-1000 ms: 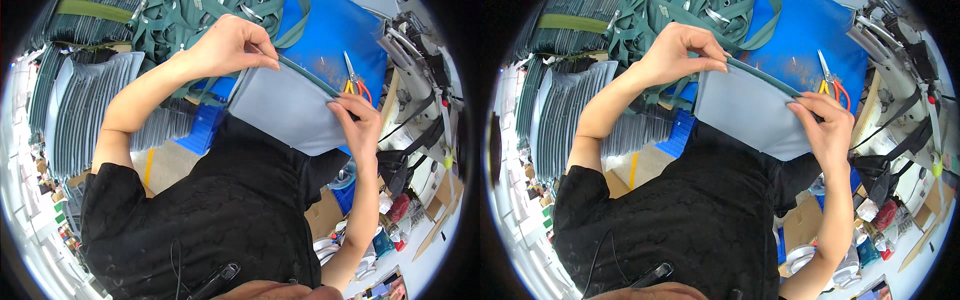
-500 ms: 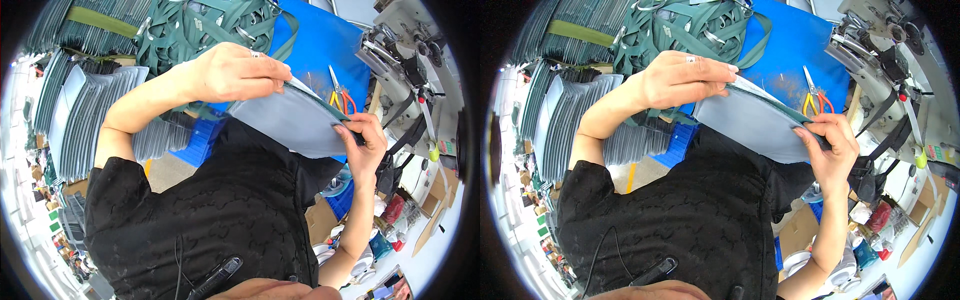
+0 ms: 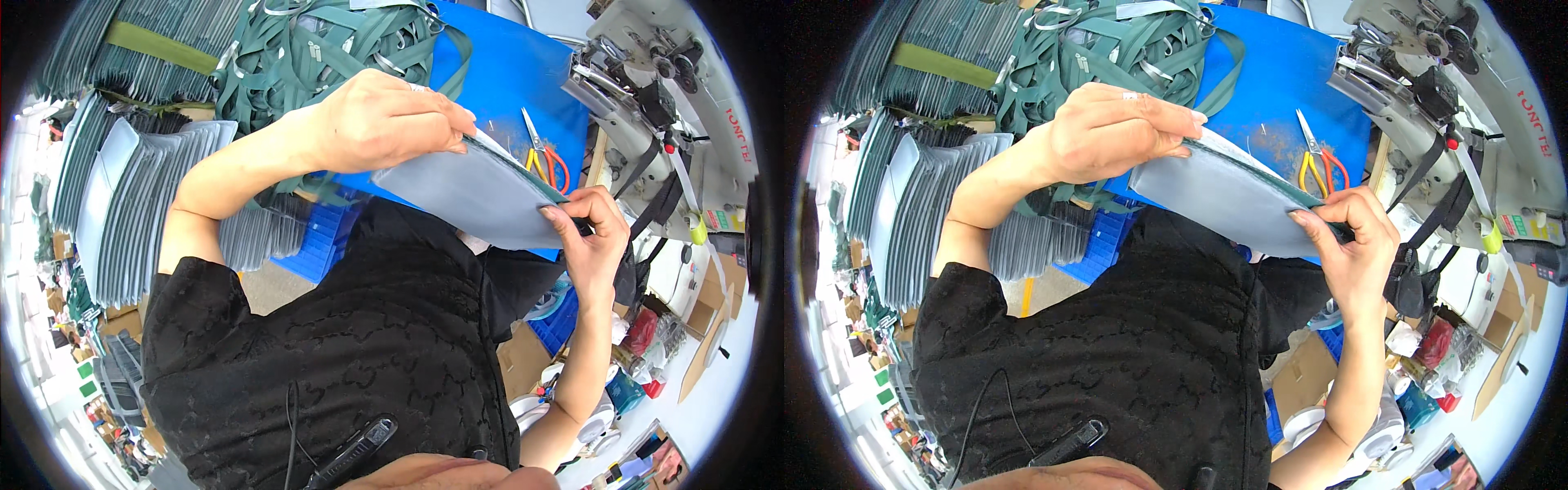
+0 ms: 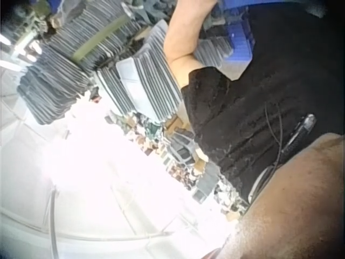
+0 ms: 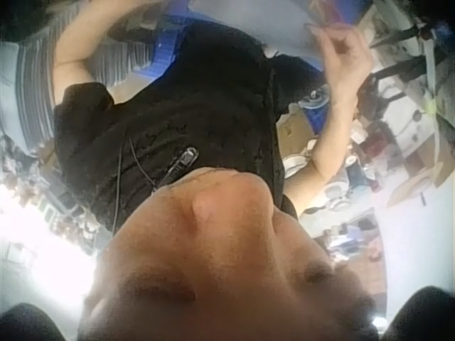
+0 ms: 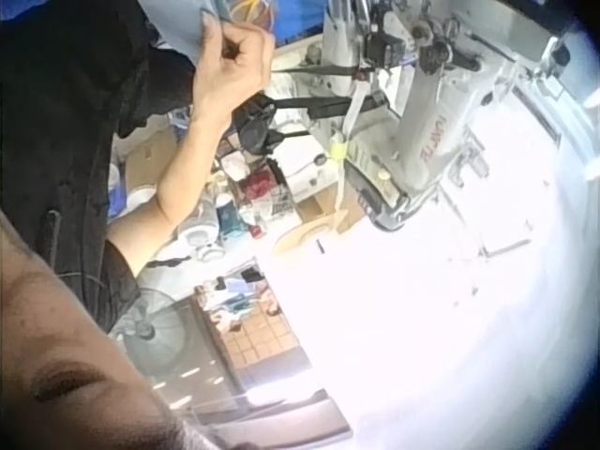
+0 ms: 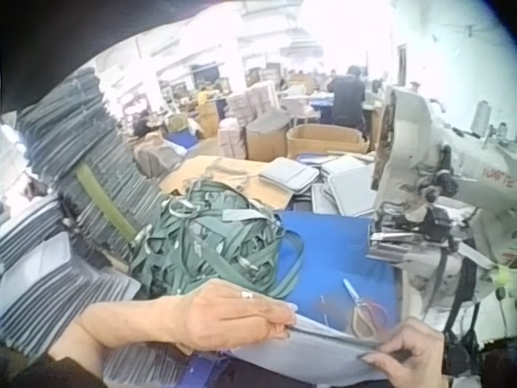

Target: The recorder is assembling fabric bags by aligning pieces and trimming excess material with scissors at a sewing workstation.

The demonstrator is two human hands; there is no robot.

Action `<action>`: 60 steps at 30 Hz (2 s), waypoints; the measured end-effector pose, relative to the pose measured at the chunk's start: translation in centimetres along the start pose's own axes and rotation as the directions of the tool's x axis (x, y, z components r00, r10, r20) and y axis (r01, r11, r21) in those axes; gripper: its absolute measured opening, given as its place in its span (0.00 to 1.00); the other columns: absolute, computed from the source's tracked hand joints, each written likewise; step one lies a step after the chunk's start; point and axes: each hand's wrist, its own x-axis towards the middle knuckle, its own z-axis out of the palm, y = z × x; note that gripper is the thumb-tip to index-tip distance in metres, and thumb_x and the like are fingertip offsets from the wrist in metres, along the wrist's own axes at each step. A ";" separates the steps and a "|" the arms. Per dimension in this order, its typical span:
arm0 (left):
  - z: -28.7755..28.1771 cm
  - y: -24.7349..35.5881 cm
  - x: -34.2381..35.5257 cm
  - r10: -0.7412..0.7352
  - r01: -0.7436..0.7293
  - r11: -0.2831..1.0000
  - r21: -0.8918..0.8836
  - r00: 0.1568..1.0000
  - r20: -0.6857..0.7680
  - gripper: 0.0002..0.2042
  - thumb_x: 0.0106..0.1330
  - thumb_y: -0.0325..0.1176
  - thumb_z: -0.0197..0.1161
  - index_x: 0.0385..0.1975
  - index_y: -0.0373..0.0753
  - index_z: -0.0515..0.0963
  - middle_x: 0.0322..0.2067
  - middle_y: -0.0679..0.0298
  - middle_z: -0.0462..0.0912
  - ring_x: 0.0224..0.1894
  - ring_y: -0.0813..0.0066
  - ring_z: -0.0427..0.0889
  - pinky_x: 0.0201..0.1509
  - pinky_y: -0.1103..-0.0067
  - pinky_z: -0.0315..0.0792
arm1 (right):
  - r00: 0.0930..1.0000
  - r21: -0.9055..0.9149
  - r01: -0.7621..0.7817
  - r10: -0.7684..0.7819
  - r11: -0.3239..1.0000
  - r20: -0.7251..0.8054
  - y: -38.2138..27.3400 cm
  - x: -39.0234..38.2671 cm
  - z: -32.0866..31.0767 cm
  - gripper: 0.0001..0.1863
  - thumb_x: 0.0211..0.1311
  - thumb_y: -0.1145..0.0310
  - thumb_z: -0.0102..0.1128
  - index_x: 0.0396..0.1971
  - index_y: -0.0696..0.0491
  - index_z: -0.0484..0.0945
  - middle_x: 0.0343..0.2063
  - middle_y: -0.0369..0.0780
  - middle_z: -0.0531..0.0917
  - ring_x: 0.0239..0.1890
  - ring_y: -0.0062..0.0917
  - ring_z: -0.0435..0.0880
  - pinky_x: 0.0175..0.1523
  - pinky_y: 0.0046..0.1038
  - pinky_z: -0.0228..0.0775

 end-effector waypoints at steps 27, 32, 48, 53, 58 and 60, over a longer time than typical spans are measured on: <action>6.7 -19.6 11.7 -0.449 0.708 0.651 -0.273 0.650 0.613 0.13 0.63 0.36 0.70 0.43 0.35 0.83 0.43 0.54 0.86 0.47 0.70 0.83 0.50 0.70 0.77 | 0.810 0.809 -0.442 0.561 0.388 0.174 4.2 5.0 4.6 0.07 0.64 0.71 0.73 0.31 0.58 0.86 0.25 0.31 0.86 0.26 0.08 0.77 0.33 0.15 0.67; 8.4 -22.1 13.1 -0.372 0.635 0.567 -0.525 0.766 0.524 0.01 0.61 0.22 0.68 0.31 0.33 0.84 0.28 0.67 0.86 0.32 0.84 0.79 0.37 0.83 0.73 | 0.760 0.851 -0.444 0.621 0.279 0.193 3.3 6.8 4.7 0.09 0.66 0.67 0.72 0.34 0.58 0.87 0.26 0.33 0.87 0.27 0.09 0.78 0.35 0.15 0.69; 9.1 -23.9 16.4 -0.154 0.265 0.831 -0.488 0.955 0.255 0.15 0.63 0.25 0.70 0.50 0.31 0.83 0.48 0.55 0.87 0.51 0.70 0.82 0.56 0.73 0.76 | 0.721 0.902 -0.361 0.684 0.239 0.107 4.0 9.4 5.7 0.11 0.66 0.66 0.72 0.38 0.59 0.87 0.31 0.35 0.88 0.31 0.11 0.81 0.40 0.15 0.71; 10.3 -25.6 17.0 -0.124 0.230 0.930 -0.287 0.931 0.343 0.18 0.64 0.35 0.70 0.53 0.35 0.82 0.51 0.53 0.86 0.53 0.64 0.82 0.60 0.69 0.74 | 0.725 0.940 -0.272 0.686 0.205 0.060 4.3 10.0 6.0 0.12 0.66 0.66 0.72 0.41 0.60 0.87 0.32 0.35 0.89 0.32 0.12 0.82 0.41 0.15 0.72; 10.6 -25.3 16.8 -0.193 0.267 0.953 -0.145 0.901 0.389 0.19 0.65 0.36 0.70 0.54 0.36 0.82 0.53 0.53 0.85 0.55 0.61 0.82 0.61 0.67 0.73 | 0.698 0.946 -0.275 0.712 0.173 0.073 3.7 7.8 6.2 0.15 0.67 0.67 0.71 0.46 0.62 0.85 0.35 0.38 0.89 0.33 0.14 0.84 0.40 0.18 0.75; 10.4 -24.3 17.0 -0.247 0.265 0.964 0.019 0.866 0.436 0.19 0.67 0.38 0.67 0.55 0.37 0.82 0.55 0.53 0.84 0.57 0.59 0.81 0.64 0.65 0.71 | 0.709 0.954 -0.256 0.702 0.158 0.074 3.5 7.5 5.7 0.15 0.67 0.67 0.71 0.46 0.62 0.85 0.35 0.38 0.89 0.33 0.14 0.84 0.40 0.18 0.75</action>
